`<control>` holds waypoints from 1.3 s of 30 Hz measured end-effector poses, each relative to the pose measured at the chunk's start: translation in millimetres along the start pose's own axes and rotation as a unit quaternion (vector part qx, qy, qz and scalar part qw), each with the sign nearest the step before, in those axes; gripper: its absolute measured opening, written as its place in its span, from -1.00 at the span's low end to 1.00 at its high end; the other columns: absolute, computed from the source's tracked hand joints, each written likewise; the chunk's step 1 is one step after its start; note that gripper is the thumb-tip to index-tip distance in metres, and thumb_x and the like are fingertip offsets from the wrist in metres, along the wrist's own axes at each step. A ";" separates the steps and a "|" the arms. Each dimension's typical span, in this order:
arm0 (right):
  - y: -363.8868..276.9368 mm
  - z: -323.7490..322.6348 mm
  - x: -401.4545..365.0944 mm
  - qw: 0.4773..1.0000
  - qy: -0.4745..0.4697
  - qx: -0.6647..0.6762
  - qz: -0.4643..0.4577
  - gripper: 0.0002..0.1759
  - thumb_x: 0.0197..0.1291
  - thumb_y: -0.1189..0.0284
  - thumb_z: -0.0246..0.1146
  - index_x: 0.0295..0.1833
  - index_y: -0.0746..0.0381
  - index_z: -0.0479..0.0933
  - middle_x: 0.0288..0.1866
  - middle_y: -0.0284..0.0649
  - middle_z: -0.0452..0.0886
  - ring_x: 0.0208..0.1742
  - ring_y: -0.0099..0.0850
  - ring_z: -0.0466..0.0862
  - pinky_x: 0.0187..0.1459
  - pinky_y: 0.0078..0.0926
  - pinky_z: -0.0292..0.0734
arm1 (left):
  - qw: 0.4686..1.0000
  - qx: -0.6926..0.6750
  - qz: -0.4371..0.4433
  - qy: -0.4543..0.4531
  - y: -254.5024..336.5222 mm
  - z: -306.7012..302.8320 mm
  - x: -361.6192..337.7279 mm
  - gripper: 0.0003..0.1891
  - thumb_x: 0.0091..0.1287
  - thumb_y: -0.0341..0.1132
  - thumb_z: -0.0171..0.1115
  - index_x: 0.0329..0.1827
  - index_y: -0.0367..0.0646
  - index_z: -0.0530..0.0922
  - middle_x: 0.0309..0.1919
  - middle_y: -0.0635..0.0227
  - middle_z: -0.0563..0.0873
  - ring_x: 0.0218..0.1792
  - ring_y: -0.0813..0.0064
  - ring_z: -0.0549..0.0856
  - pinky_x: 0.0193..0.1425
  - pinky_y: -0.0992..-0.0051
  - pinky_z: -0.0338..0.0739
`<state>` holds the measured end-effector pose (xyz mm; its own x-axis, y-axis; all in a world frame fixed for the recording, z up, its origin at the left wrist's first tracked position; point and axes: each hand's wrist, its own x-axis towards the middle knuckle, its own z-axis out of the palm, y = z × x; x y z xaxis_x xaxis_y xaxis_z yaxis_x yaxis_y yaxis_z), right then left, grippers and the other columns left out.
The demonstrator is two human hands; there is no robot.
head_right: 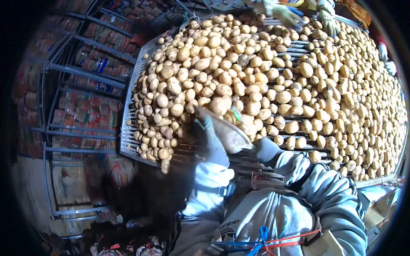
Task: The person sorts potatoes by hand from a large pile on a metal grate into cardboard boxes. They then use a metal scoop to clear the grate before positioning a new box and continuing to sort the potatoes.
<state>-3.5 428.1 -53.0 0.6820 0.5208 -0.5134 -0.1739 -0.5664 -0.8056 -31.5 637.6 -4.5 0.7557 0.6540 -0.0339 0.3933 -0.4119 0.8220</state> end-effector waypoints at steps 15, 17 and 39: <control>33.1 -115.0 -95.5 0.945 0.167 0.272 0.066 -0.73 0.10 0.43 0.51 -0.10 0.30 0.70 -0.53 -0.43 0.61 -0.67 -0.65 0.47 -0.63 -0.62 0.30 | 0.966 -0.245 0.045 0.067 -71.5 -89.2 31.0 -0.22 0.38 -0.35 0.44 0.66 -0.06 0.31 0.56 0.05 0.39 0.38 0.24 0.51 0.37 0.24 0.55; 52.9 -119.5 -98.2 0.933 0.131 0.332 0.051 -0.78 0.08 0.48 0.48 -0.15 0.32 0.70 -0.54 -0.40 0.61 -0.67 -0.62 0.50 -0.63 -0.62 0.33 | 0.968 0.155 0.100 0.171 -133.8 -164.9 30.9 -0.16 0.27 -0.33 0.48 0.64 -0.04 0.31 0.48 -0.14 0.44 0.34 -0.03 0.59 0.39 0.17 0.56; 38.8 -81.7 -68.6 0.938 -0.321 -0.115 0.070 -0.51 0.07 0.18 0.59 0.02 0.27 0.76 -0.34 -0.34 0.79 -0.33 -0.53 0.70 -0.22 -0.42 0.63 | 0.952 -0.299 -0.058 -0.017 -142.3 -119.2 -10.7 -0.46 0.60 -0.45 0.17 0.61 -0.26 0.32 0.45 0.15 0.52 0.39 0.32 0.56 0.54 0.33 0.43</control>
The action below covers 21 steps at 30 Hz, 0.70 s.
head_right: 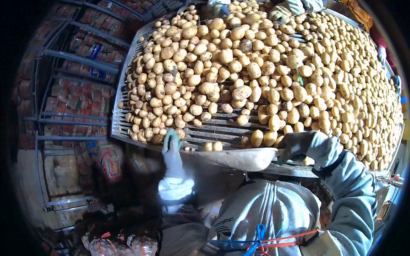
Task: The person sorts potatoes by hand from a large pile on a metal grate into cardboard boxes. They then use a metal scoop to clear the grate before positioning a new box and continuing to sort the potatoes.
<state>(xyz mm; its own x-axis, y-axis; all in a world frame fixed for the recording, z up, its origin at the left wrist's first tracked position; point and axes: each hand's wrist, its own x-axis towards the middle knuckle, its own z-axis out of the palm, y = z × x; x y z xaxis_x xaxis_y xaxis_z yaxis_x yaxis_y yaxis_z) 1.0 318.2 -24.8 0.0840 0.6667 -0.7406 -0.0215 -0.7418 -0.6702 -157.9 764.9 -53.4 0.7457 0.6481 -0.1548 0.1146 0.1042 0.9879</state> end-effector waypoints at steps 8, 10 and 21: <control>-53.1 37.5 80.8 0.945 0.228 -0.059 -0.226 -0.62 0.19 0.12 0.39 -0.03 0.16 0.74 -0.21 -0.01 0.78 -0.13 -0.06 0.79 -0.05 -0.10 0.64 | 0.975 -0.182 -0.103 0.073 29.8 14.0 -86.1 -0.29 0.65 -0.02 0.08 0.69 -0.24 0.13 0.61 0.12 0.29 0.60 0.17 0.31 0.68 0.12 0.21; -72.4 39.4 99.0 0.936 0.268 -0.171 -0.155 -0.57 0.19 0.04 0.36 -0.06 0.16 0.73 -0.26 0.01 0.77 -0.18 0.00 0.78 -0.12 -0.06 0.65 | 0.962 -0.217 -0.153 0.065 31.8 17.3 -92.7 -0.16 0.61 0.18 0.04 0.73 -0.17 0.03 0.66 0.11 0.19 0.65 0.12 0.22 0.68 0.05 0.18; -76.0 12.3 107.9 0.961 0.178 -0.136 -0.161 -0.48 0.21 0.01 0.41 0.09 0.18 0.72 -0.30 -0.09 0.78 -0.23 -0.17 0.79 -0.09 -0.11 0.67 | 0.973 -0.154 -0.138 -0.103 62.2 51.6 -125.2 -0.26 0.62 0.11 0.09 0.72 0.08 0.06 0.66 0.31 0.20 0.64 0.18 0.23 0.63 -0.03 0.20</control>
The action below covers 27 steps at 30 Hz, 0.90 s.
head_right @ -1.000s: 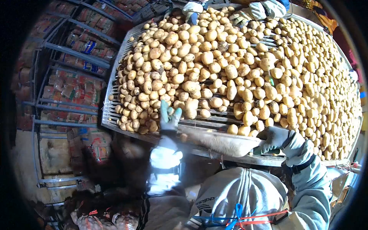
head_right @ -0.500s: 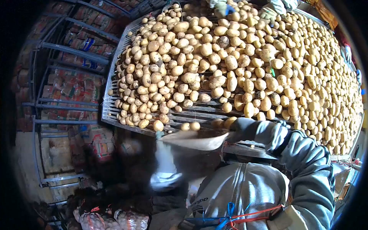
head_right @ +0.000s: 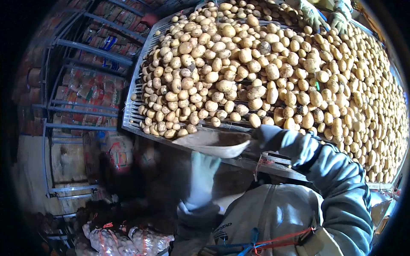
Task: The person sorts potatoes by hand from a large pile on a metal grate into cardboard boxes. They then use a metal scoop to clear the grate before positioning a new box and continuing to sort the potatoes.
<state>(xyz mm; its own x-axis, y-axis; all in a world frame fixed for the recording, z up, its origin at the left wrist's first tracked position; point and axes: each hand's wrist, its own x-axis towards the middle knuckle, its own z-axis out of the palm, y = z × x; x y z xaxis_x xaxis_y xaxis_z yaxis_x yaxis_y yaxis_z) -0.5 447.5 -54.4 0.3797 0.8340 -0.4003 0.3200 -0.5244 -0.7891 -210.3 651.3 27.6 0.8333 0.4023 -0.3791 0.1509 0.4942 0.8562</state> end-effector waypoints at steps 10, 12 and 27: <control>-61.9 19.3 64.6 0.997 0.000 -0.077 -0.027 -0.56 0.06 0.13 0.43 -0.06 0.22 0.76 -0.24 0.04 0.78 -0.17 -0.04 0.80 -0.08 -0.04 0.69 | 0.993 -0.020 0.036 0.112 -9.1 -65.1 8.6 -0.42 0.68 0.08 -0.01 0.63 0.02 0.24 0.52 0.33 0.41 0.49 0.24 0.44 0.58 0.04 0.39; -63.0 45.3 88.7 0.991 0.018 -0.129 -0.023 -0.62 0.13 0.20 0.34 -0.05 0.23 0.77 -0.18 0.04 0.80 -0.10 -0.01 0.81 -0.05 -0.05 0.70 | 0.984 -0.026 0.008 0.174 12.2 -63.6 31.8 -0.38 0.64 0.10 0.07 0.60 -0.05 0.29 0.50 0.26 0.43 0.48 0.27 0.45 0.56 0.09 0.40; -39.0 79.2 101.7 0.993 -0.018 0.104 -0.056 -0.59 0.21 0.25 0.44 0.10 0.24 0.72 0.01 -0.06 0.82 0.03 -0.21 0.80 0.10 -0.21 0.68 | 0.984 0.172 -0.002 0.040 24.2 -62.8 65.4 -0.44 0.62 -0.14 0.00 0.50 -0.39 0.38 0.41 0.04 0.56 0.42 0.19 0.54 0.52 0.21 0.46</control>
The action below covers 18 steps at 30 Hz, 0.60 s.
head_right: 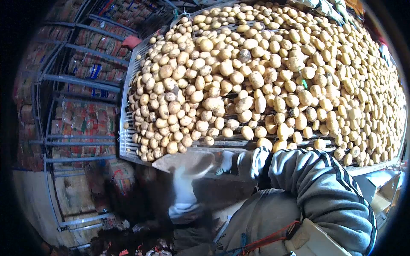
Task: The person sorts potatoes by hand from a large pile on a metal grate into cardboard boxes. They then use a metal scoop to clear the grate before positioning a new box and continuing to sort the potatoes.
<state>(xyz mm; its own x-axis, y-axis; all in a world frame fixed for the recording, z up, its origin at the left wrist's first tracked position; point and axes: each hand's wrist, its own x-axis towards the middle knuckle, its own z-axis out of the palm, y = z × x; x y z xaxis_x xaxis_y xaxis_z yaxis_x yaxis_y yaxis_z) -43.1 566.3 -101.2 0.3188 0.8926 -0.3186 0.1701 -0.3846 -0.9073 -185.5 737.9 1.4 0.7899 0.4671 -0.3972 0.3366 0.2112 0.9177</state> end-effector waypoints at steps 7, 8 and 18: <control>86.9 4.2 -11.6 0.977 0.177 0.072 -0.093 -0.71 0.11 0.22 0.44 -0.16 0.19 0.71 -0.22 -0.04 0.78 -0.19 -0.07 0.76 -0.10 -0.13 0.65 | 0.983 -0.156 -0.016 0.096 -48.5 34.1 67.0 -0.59 0.49 -0.24 0.17 0.29 -0.29 0.54 0.20 0.12 0.64 0.23 0.16 0.62 0.42 0.17 0.52; 96.7 7.4 -9.2 0.965 0.226 0.077 -0.105 -0.69 0.08 0.15 0.42 -0.30 0.20 0.72 -0.34 0.00 0.75 -0.30 0.03 0.74 -0.20 -0.08 0.65 | 0.981 -0.171 -0.009 0.085 -41.9 39.8 73.4 -0.60 0.48 -0.24 0.17 0.28 -0.29 0.55 0.19 0.12 0.64 0.21 0.17 0.63 0.40 0.17 0.53; 32.3 -46.0 -80.3 0.926 0.242 0.228 0.180 -0.62 0.09 0.35 0.45 -0.02 0.36 0.73 -0.34 -0.12 0.77 -0.32 -0.40 0.72 -0.25 -0.31 0.62 | 0.969 -0.189 -0.133 -0.084 17.2 129.5 100.7 -0.61 0.38 -0.27 0.25 0.18 -0.32 0.59 0.07 0.16 0.71 0.04 0.23 0.71 0.16 0.22 0.67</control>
<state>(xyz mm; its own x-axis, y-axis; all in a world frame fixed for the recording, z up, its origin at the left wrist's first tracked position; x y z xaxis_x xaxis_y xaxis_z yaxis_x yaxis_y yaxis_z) -20.4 471.4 -92.4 0.6783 0.4728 -0.5625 -0.4042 -0.3993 -0.8229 -33.7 677.4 -21.6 0.7838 0.2130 -0.5834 0.3531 0.6200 0.7007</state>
